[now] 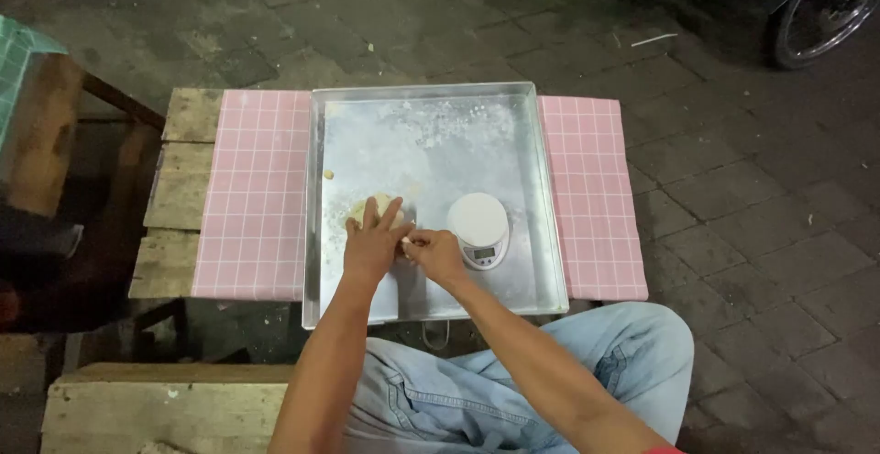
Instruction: Portioning dough using a digital scale and shaping the pieces into small balls or twists on a metal tray.
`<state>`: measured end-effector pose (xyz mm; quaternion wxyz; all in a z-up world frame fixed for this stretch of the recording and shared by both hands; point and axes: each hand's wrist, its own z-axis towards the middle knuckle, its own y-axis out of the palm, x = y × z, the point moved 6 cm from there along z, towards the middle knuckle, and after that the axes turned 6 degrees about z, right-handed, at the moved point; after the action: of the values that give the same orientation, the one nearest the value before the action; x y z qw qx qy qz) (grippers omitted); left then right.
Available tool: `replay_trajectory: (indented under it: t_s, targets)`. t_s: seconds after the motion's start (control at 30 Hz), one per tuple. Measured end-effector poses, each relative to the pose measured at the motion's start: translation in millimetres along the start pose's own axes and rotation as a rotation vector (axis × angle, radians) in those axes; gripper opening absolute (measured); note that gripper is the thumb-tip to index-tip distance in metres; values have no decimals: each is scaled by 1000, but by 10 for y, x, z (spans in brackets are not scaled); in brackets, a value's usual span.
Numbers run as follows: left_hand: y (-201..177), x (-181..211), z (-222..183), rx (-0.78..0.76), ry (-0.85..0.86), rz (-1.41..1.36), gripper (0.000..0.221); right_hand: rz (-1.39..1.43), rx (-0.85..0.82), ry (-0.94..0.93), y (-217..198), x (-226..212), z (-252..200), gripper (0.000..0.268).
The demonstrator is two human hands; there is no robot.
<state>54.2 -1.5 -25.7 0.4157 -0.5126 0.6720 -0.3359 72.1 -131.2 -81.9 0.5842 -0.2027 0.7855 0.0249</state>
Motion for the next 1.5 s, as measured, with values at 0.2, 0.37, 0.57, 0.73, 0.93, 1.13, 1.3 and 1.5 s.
replay_trajectory:
  t_s: [0.2, 0.37, 0.57, 0.73, 0.93, 1.13, 1.3, 1.5]
  targets:
    - [258, 14, 212, -82, -56, 70, 51, 440, -60, -39, -394, -428, -195, 26]
    - [16, 145, 154, -170, -88, -98, 91, 604, 35, 74, -1059, -431, -249, 33]
    - [-688, 605, -48, 90, 29, -799, 75, 578, 2, 110, -1302, -340, -275, 31]
    - [-556, 774, 112, 203, -71, -1197, 24, 646, 23, 112, -1326, -289, -291, 26]
    - [-507, 737, 246, 118, -130, -1473, 18, 726, 88, 62, -1364, -54, -113, 25]
    - [-238, 778, 405, -75, -243, -1984, 21, 835, 73, -9, -1351, 113, 15, 20]
    - [-640, 96, 219, 359, -293, -1158, 13, 943, 69, -75, -1582, -91, -34, 18]
    - [-658, -143, 19, 190, -525, -674, 19, 366, 176, 14, -1726, -344, -103, 23]
